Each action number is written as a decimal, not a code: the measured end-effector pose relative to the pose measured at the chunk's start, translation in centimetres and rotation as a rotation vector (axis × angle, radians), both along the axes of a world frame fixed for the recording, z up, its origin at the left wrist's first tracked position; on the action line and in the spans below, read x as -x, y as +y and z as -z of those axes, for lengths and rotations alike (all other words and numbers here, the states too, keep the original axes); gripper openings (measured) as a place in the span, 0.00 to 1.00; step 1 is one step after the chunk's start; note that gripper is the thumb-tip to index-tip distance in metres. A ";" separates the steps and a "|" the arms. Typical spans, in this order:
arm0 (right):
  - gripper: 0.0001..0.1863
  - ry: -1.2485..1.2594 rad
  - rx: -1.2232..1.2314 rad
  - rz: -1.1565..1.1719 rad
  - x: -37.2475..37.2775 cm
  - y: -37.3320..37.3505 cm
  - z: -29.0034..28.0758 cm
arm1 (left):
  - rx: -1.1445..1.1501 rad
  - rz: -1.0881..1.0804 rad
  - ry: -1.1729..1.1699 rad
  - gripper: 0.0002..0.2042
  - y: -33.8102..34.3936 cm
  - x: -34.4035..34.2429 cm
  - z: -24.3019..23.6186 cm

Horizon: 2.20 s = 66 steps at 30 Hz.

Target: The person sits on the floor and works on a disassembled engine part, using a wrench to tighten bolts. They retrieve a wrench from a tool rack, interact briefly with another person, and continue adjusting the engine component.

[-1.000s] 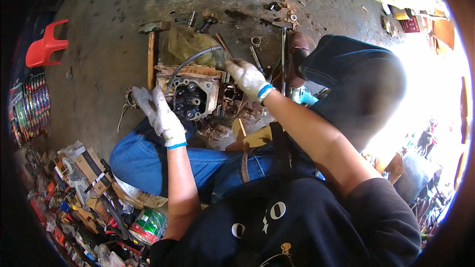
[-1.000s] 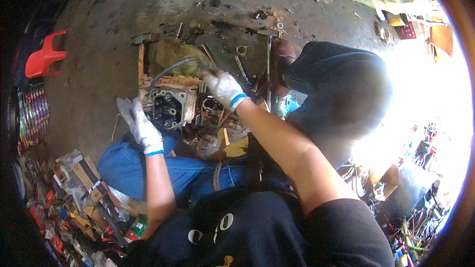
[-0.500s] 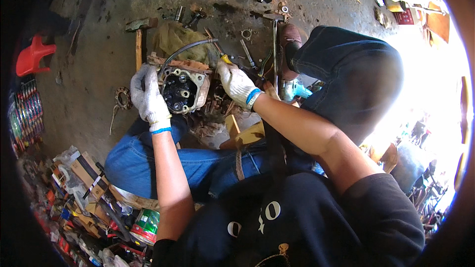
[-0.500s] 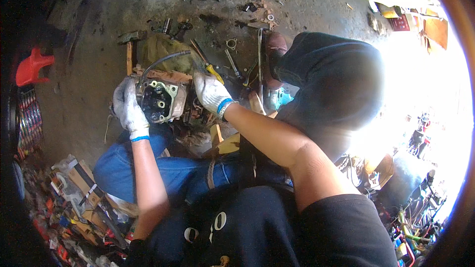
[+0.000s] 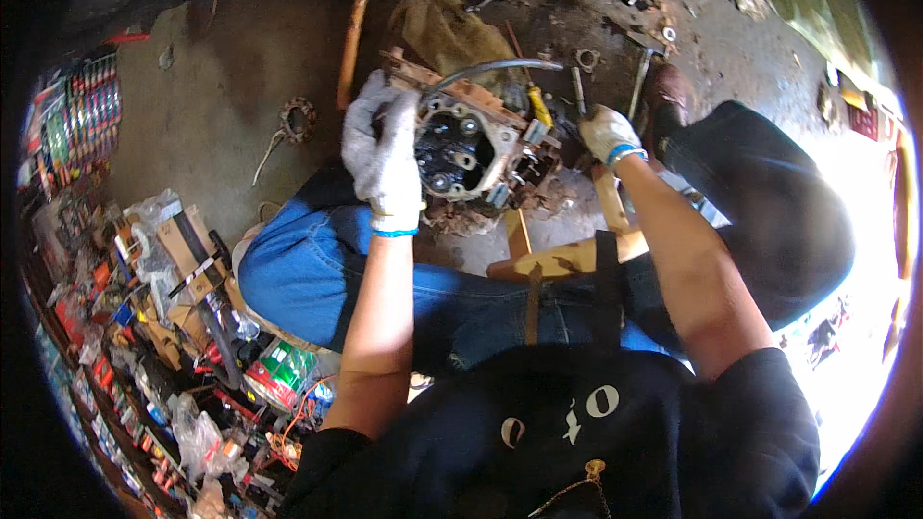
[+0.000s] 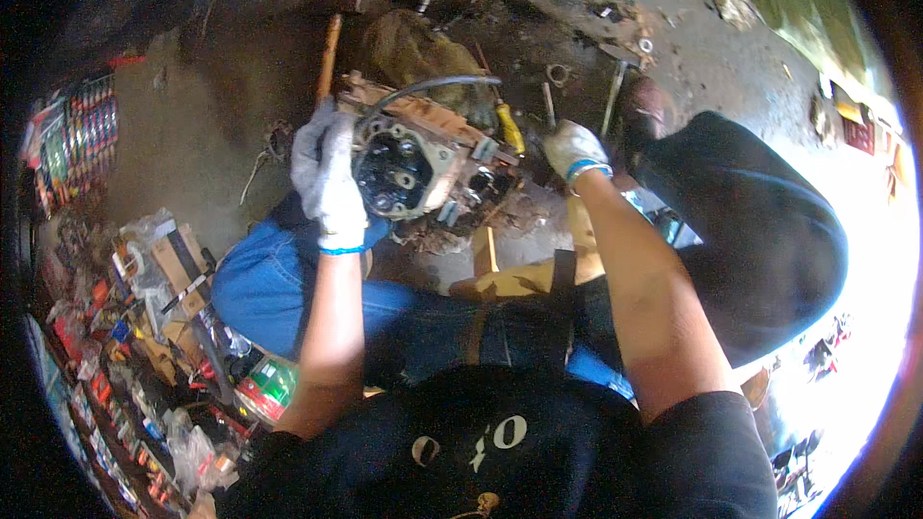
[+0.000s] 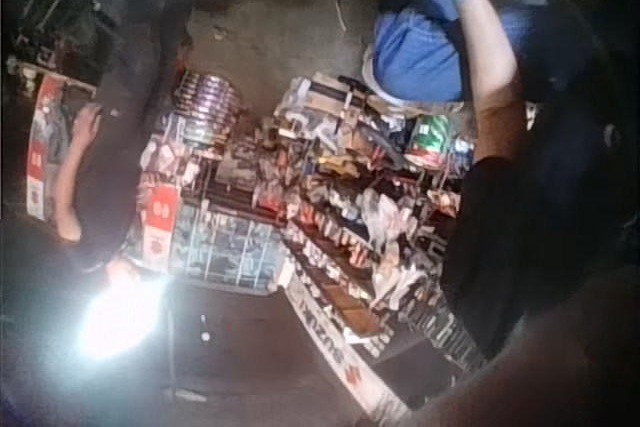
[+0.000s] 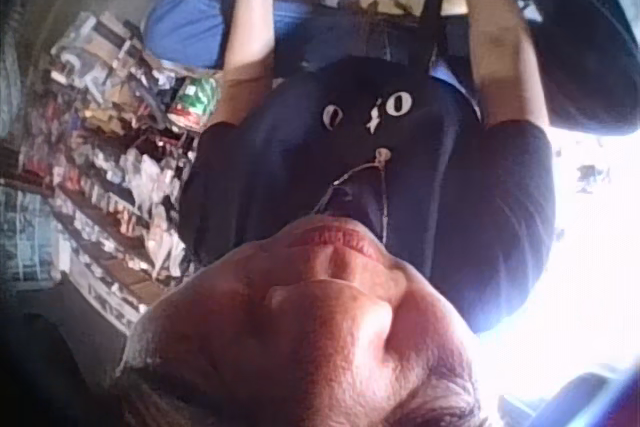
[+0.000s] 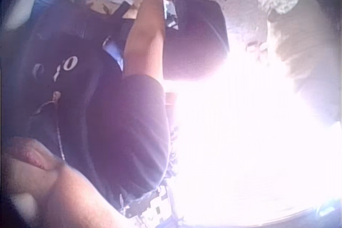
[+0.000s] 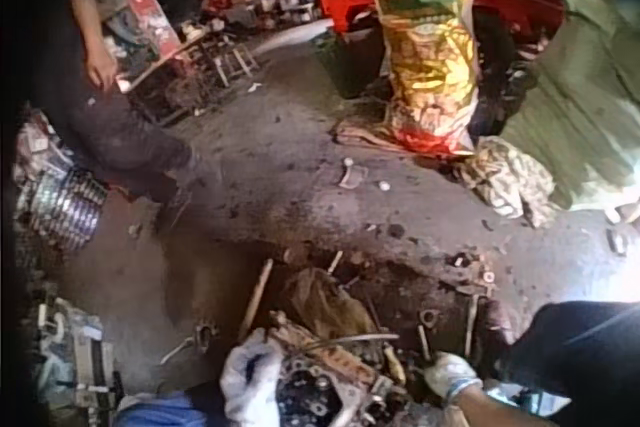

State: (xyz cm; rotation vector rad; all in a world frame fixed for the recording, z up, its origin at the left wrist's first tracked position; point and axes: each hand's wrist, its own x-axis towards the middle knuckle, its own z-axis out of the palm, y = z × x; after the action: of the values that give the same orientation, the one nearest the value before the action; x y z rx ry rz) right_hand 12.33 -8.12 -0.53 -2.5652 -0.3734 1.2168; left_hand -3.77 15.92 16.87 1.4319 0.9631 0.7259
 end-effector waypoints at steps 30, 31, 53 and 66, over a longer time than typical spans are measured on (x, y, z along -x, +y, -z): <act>0.12 -0.444 -0.130 -0.954 0.3 -2.5 7.8 | -0.034 0.065 0.072 0.26 3.1 -1.2 2.4; 0.13 -0.477 -0.167 -0.958 0.3 -2.4 7.9 | -0.048 0.071 0.083 0.26 2.9 -1.3 2.0; 0.11 -0.188 0.136 -0.620 -1.6 -3.3 6.5 | -0.086 -0.022 0.178 0.25 2.3 -1.8 1.0; 0.15 -0.164 0.000 -1.045 2.7 -2.2 7.7 | -0.264 0.219 0.260 0.23 2.2 -2.3 -0.6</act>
State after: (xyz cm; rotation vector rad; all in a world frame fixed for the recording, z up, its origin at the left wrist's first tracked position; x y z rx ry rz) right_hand 9.65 -10.34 -8.23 -2.4674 -1.8964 1.2199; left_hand -1.49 18.11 17.45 1.8667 0.9117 0.5259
